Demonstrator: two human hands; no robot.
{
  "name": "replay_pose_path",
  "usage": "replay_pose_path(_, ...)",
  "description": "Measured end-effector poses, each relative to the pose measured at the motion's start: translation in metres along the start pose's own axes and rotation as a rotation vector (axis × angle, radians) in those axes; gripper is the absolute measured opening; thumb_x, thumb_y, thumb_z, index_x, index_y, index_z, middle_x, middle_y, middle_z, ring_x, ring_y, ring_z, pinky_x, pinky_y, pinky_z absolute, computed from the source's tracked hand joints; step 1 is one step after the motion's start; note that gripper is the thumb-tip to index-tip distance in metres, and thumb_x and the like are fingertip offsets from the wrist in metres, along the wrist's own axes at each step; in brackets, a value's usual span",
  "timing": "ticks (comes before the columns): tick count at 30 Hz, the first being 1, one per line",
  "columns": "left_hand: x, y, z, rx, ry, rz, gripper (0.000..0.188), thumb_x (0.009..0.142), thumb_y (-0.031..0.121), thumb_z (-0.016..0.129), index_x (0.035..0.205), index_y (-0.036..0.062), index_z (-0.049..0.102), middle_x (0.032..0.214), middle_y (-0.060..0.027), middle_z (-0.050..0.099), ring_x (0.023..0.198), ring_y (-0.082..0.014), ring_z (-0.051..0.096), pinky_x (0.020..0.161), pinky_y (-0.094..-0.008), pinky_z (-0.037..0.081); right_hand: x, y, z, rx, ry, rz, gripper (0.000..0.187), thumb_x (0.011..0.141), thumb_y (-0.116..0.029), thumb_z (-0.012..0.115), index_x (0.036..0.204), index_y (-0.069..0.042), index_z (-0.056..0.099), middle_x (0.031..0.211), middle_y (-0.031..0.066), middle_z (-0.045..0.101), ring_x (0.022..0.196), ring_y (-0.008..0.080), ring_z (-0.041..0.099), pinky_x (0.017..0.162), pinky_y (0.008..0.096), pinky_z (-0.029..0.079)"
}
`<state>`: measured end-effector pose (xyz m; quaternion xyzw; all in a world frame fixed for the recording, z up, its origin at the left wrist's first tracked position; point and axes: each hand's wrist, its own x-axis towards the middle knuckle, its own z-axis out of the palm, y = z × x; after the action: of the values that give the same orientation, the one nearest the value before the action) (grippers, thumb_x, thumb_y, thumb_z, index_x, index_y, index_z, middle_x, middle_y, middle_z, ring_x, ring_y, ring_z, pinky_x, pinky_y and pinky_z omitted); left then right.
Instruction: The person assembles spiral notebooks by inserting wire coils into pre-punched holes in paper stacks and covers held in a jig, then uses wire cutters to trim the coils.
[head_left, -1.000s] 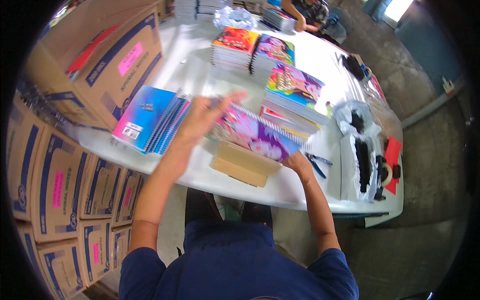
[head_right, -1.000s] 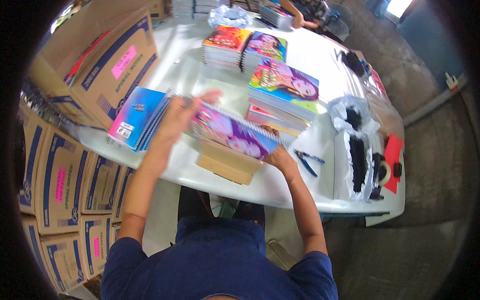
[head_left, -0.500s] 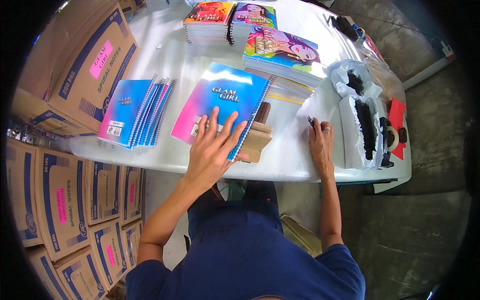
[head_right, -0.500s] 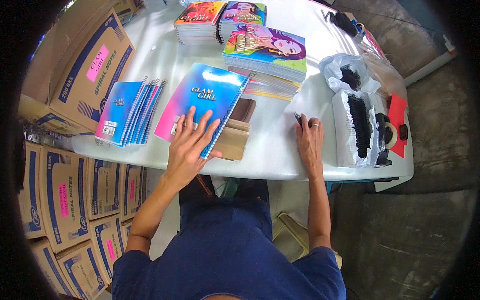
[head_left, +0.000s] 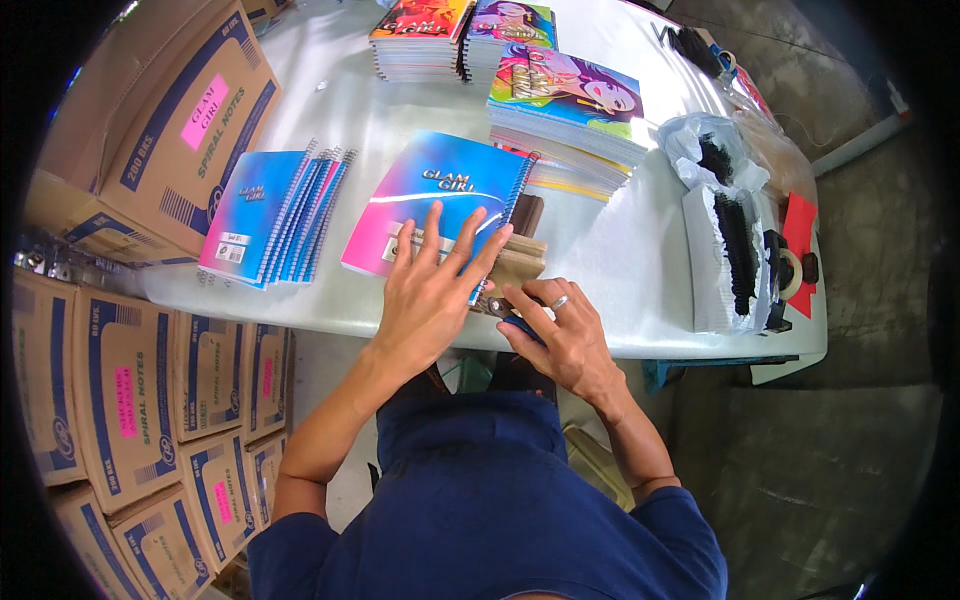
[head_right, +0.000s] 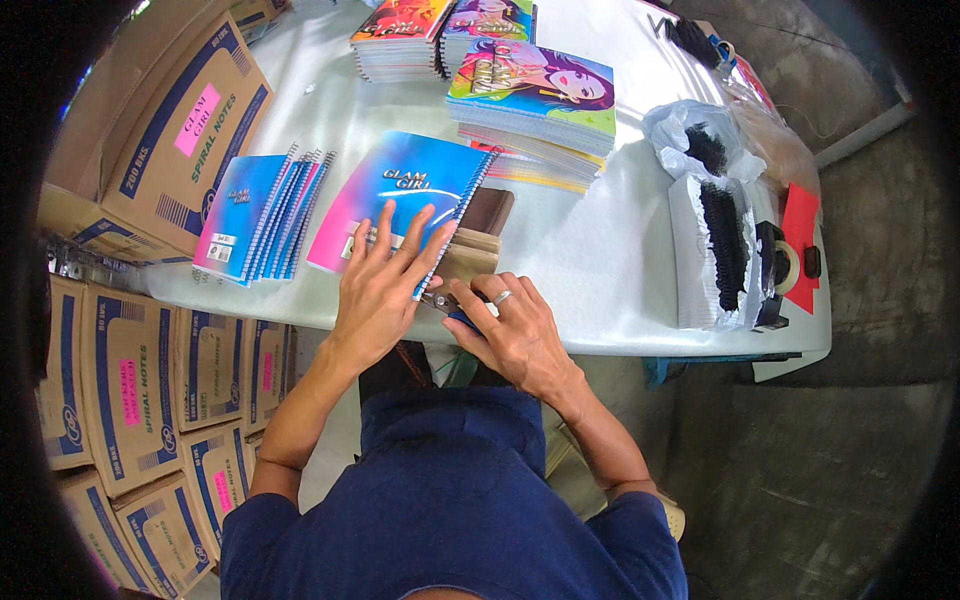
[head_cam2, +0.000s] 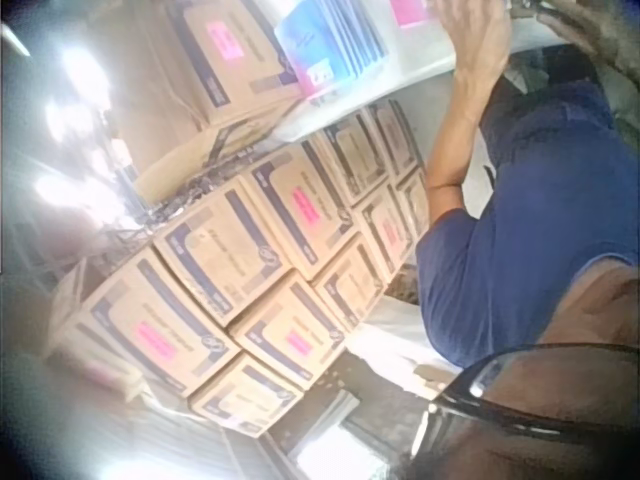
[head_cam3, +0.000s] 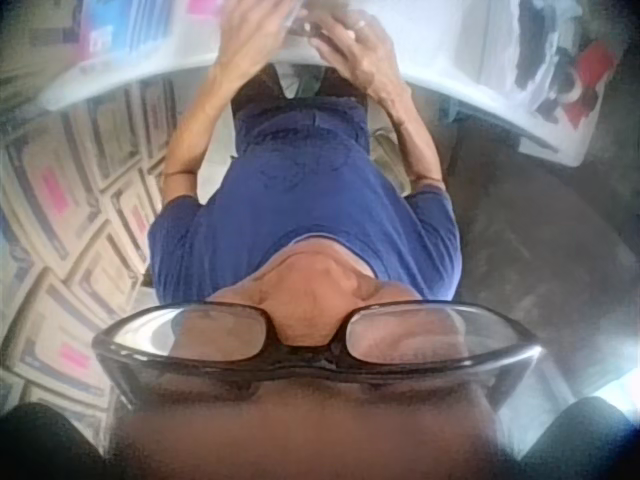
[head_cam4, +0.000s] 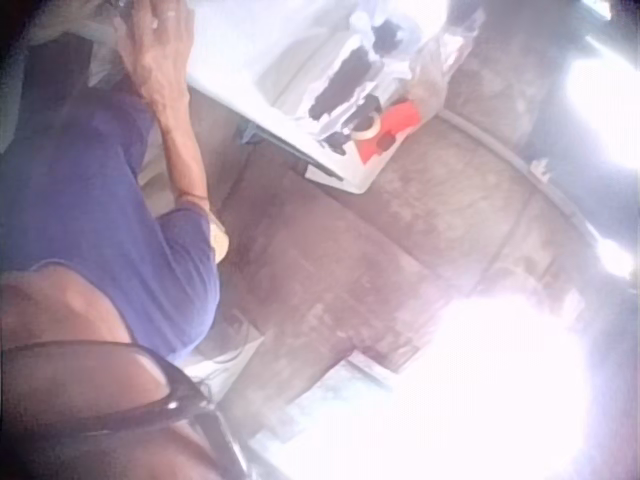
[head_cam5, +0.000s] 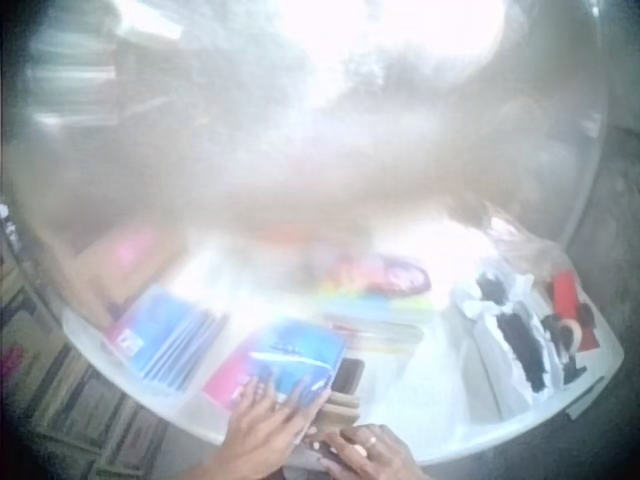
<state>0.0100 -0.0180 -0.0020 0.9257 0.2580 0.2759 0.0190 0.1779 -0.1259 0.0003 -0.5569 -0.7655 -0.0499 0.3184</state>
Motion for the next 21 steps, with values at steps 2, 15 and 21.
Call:
replay_pose_path(2, -0.001, -0.001, 0.000, 0.016, -0.002, 0.004, 0.064, 0.083, 0.007, 0.063, 0.144, 0.0178, 0.046, 0.147, -0.0082, 0.045, 0.132, -0.0421, 0.041, 0.105, -0.0587, 0.033, 0.003, 0.002, -0.001, 0.003, -0.008, -0.040, 0.036, 0.080, -0.020, 0.075, 0.109, -0.004, 0.063, 0.096, 0.0094, 0.057, 0.081, 0.0247, 0.059, 0.070, 0.0361, 0.050)
replay_pose_path(15, -0.002, -0.055, -0.033, 0.004, 0.236, -0.035, 0.056, 0.080, 0.004, 0.064, 0.135, 0.0153, 0.057, 0.139, -0.0032, 0.055, 0.125, -0.0359, 0.052, 0.100, -0.0542, 0.040, 0.054, 0.021, -0.033, 0.670, -0.497, 0.070, 0.024, 0.096, -0.017, 0.058, 0.103, 0.005, 0.065, 0.082, 0.0143, 0.065, 0.072, 0.0259, 0.062, 0.067, 0.0377, 0.050)
replay_pose_path(21, -0.004, -0.134, -0.113, 0.104, 0.454, -0.089, 0.060, 0.079, -0.004, 0.064, 0.137, 0.0095, 0.053, 0.136, -0.0044, 0.058, 0.127, -0.0300, 0.052, 0.100, -0.0389, 0.046, 0.004, 0.111, -0.048, 0.011, -0.237, 0.441, 0.019, 0.090, -0.011, 0.064, 0.103, 0.003, 0.065, 0.093, 0.0179, 0.065, 0.078, 0.0346, 0.063, 0.073, 0.0385, 0.051)
